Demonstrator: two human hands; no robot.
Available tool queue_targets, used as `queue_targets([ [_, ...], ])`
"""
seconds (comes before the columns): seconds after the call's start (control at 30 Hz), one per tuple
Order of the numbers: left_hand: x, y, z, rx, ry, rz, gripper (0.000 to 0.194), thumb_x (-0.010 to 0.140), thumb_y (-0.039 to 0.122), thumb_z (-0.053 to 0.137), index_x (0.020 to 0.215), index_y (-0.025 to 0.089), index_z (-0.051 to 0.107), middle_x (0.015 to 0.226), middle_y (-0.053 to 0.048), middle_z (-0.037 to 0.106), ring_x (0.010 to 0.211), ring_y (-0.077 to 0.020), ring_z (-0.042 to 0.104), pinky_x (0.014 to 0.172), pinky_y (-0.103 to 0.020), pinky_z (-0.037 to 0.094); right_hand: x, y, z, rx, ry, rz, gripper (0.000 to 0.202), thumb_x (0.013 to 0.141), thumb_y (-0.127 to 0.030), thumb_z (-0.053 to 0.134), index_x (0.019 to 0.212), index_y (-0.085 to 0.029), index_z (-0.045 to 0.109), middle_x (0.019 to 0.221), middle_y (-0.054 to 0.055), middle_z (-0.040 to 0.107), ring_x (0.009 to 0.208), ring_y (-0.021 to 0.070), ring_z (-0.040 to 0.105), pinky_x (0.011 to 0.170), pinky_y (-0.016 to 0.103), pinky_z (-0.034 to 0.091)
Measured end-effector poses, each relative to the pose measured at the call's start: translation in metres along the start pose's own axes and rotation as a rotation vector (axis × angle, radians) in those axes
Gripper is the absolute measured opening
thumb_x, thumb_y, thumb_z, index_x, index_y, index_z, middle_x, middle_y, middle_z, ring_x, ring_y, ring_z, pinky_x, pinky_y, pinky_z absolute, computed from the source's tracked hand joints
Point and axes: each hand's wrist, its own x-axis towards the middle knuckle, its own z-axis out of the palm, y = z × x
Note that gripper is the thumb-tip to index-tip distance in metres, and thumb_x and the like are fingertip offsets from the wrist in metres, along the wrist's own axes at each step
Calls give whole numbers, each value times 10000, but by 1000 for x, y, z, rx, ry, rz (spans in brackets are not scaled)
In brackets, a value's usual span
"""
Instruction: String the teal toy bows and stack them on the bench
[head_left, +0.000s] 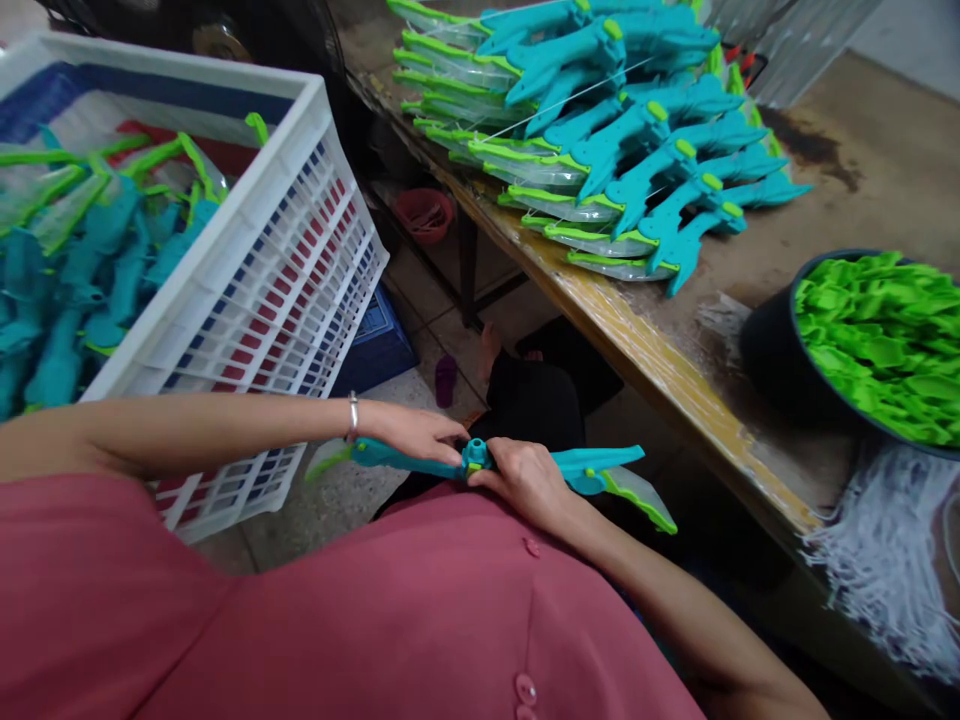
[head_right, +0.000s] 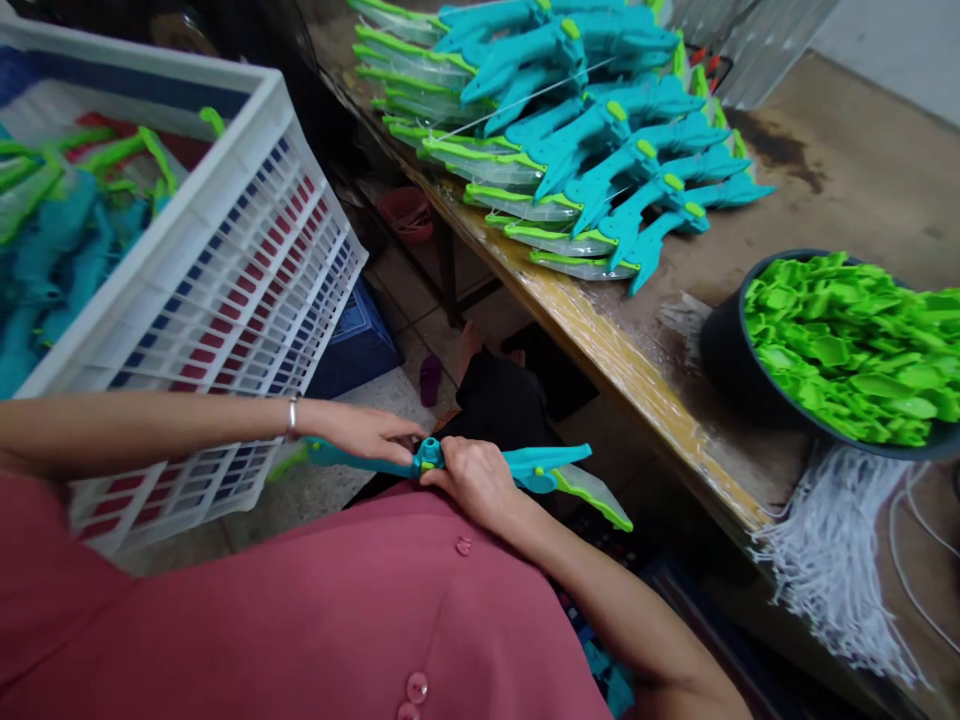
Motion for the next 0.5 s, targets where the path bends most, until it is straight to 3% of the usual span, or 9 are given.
queue_targets([
  [0.07,10,-6,21,150,89,44,248,876,430,668,897,186,706,832,-51,702,746,-208,616,656,-257,402,-1,2,2,35,-26,46,377,961,-528,671,851,-175,597,789,44,692,708,194,647,606,291,328],
  [0.17,18,-10,43,216,126,45,305,944,464,559,852,180,619,831,-50,663,755,-211,583,663,-278,376,-5,7,2,90,-91,113,346,969,-493,676,869,-170,604,820,47,697,744,192,649,628,289,329],
  [0.33,15,-2,54,345,155,-1,282,959,462,537,927,186,587,883,-66,678,801,-241,619,673,-310,382,-8,11,0,160,-182,147,255,920,-377,763,959,-171,618,920,42,707,847,197,659,689,282,345],
  [0.5,19,-3,65,405,263,-91,221,967,391,502,911,192,581,905,-89,701,851,-272,658,722,-341,432,-2,5,2,95,-196,213,274,935,-401,714,994,-158,603,972,64,709,876,208,658,686,292,325],
])
